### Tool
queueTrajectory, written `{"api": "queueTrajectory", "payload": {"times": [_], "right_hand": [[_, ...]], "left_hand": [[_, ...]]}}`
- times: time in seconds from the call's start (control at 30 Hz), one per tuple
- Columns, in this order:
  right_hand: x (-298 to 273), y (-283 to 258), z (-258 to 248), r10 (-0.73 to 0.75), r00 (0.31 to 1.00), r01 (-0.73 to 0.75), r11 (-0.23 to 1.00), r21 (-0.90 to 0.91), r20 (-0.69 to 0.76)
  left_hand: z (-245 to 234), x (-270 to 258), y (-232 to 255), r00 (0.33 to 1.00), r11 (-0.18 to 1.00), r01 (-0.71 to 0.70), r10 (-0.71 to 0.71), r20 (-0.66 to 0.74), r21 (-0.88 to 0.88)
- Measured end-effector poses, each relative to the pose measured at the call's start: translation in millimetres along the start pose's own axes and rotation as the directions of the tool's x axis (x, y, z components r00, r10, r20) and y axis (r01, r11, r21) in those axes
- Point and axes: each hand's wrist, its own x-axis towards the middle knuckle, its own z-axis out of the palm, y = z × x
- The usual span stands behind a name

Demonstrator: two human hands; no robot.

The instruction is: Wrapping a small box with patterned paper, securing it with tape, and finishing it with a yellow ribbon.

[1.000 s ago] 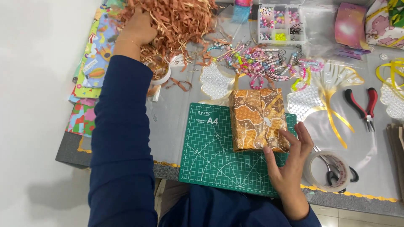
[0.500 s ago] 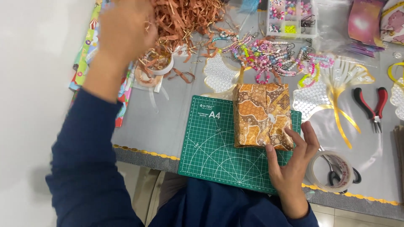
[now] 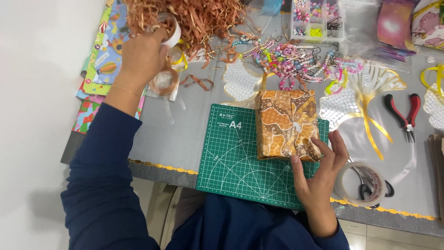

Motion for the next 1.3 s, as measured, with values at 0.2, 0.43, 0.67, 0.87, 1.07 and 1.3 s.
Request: {"api": "queueTrajectory", "payload": {"times": [0.2,0.43,0.67,0.87,1.07,1.3], "right_hand": [[-1.9,2.3,-1.0,0.013,1.0,-0.013,1.0,-0.008,0.003],[-1.5,1.5,0.5,0.006,1.0,-0.006,1.0,-0.005,0.008],[-2.6,5.9,0.1,0.009,1.0,-0.009,1.0,0.002,0.001],[-2.0,1.8,0.9,-0.006,1.0,0.006,1.0,0.013,0.0],[-2.3,2.2,0.4,0.006,1.0,-0.006,1.0,-0.007,-0.007],[-1.9,1.7,0.1,0.016,1.0,-0.016,1.0,0.012,-0.001]], "left_hand": [[26.5,-1.9,7.3,0.999,0.995,0.039,-0.041,-0.024,-0.092],[36.7,-8.5,22.2,0.981,0.983,0.177,-0.173,0.085,-0.047],[56.0,-9.5,25.1,0.979,0.979,0.202,-0.202,-0.019,0.006],[49.3,-6.8,35.3,0.937,0.914,0.347,-0.33,0.113,-0.209],[54.8,-4.8,45.6,0.928,0.87,0.339,-0.373,-0.028,-0.358],[-6.3,-34.7,53.6,0.949,0.923,0.27,-0.303,-0.084,-0.273]]}}
